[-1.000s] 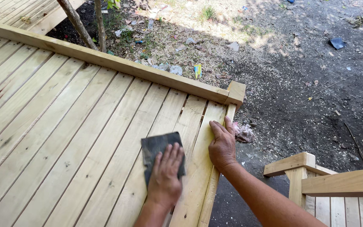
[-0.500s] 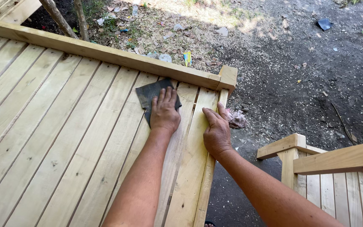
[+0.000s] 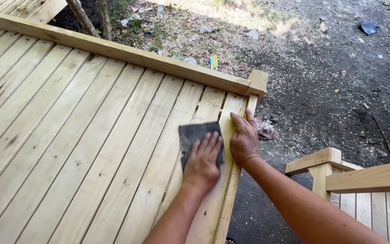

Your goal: The person sands the slatted surface of a large wooden frame by hand, rubbing a piece of sandpaper back and forth across the planks while steadying the wood with the other hand. They work progressively along the boards and around the frame edges, repositioning the sandpaper as they cover new sections.

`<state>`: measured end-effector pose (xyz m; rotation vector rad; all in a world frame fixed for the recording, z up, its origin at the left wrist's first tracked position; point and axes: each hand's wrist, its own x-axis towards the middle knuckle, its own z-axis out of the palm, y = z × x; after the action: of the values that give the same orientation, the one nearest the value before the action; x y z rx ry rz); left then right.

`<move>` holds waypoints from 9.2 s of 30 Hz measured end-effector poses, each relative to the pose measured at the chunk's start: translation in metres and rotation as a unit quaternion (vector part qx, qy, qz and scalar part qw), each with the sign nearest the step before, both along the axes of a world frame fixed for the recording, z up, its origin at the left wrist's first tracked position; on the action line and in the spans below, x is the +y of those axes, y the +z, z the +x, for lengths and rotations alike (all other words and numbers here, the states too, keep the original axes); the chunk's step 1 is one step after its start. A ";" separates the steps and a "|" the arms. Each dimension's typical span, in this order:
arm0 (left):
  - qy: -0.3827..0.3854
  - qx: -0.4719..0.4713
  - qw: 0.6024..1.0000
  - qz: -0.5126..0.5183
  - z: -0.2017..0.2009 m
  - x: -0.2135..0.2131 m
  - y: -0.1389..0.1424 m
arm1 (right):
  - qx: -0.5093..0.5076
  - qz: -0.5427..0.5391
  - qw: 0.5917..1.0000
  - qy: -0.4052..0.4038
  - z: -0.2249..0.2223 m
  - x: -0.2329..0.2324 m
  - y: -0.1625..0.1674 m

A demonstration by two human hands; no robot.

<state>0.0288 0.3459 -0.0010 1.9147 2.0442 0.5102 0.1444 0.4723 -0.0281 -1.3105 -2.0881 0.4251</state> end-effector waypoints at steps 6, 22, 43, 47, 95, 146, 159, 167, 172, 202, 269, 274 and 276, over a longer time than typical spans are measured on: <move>-0.023 -0.022 0.999 -0.009 -0.011 0.035 0.007 | 0.020 -0.018 1.000 -0.004 0.002 0.002 -0.003; 0.020 0.028 0.999 0.030 0.019 -0.041 -0.009 | -0.140 0.000 0.989 0.047 0.007 0.004 -0.001; 0.082 -0.013 0.996 0.038 0.005 -0.118 -0.003 | -0.260 0.001 0.953 0.154 0.028 -0.073 0.002; 0.035 0.006 0.995 -0.090 0.034 -0.206 0.009 | -0.283 0.013 0.948 0.145 0.021 -0.081 -0.004; 0.063 -0.034 0.997 -0.006 -0.013 -0.096 0.007 | -0.286 -0.017 0.950 0.127 0.017 -0.087 -0.003; 0.277 0.101 0.955 -0.021 -0.007 -0.020 -0.018 | -0.228 0.060 0.940 0.245 -0.015 0.187 0.062; 0.356 -0.317 0.878 0.043 0.081 0.121 -0.004 | -0.383 -0.112 0.869 0.292 -0.041 0.199 0.087; 0.470 -0.318 0.817 -0.097 0.079 0.096 -0.001 | -0.347 -0.100 0.876 0.321 -0.046 0.205 0.082; 0.436 -0.282 0.852 -0.064 0.070 0.184 -0.010 | -0.332 -0.108 0.879 0.324 -0.047 0.207 0.077; 0.573 0.002 0.817 0.062 0.128 0.055 -0.014 | -0.339 -0.080 0.870 0.348 -0.049 0.209 0.070; 0.447 0.178 0.876 0.016 0.159 0.007 -0.026 | -0.277 -0.029 0.861 0.426 -0.039 0.223 0.067; 0.437 0.121 0.890 0.045 0.158 0.050 -0.022 | -0.280 -0.029 0.864 0.417 -0.041 0.221 0.067; 0.399 0.141 0.906 0.024 0.152 0.100 -0.018 | -0.280 -0.029 0.864 0.417 -0.042 0.221 0.067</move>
<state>0.1803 0.4456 -0.0190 1.1321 3.0095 0.4633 0.1028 0.6934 0.0387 -0.4913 -3.1288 0.4952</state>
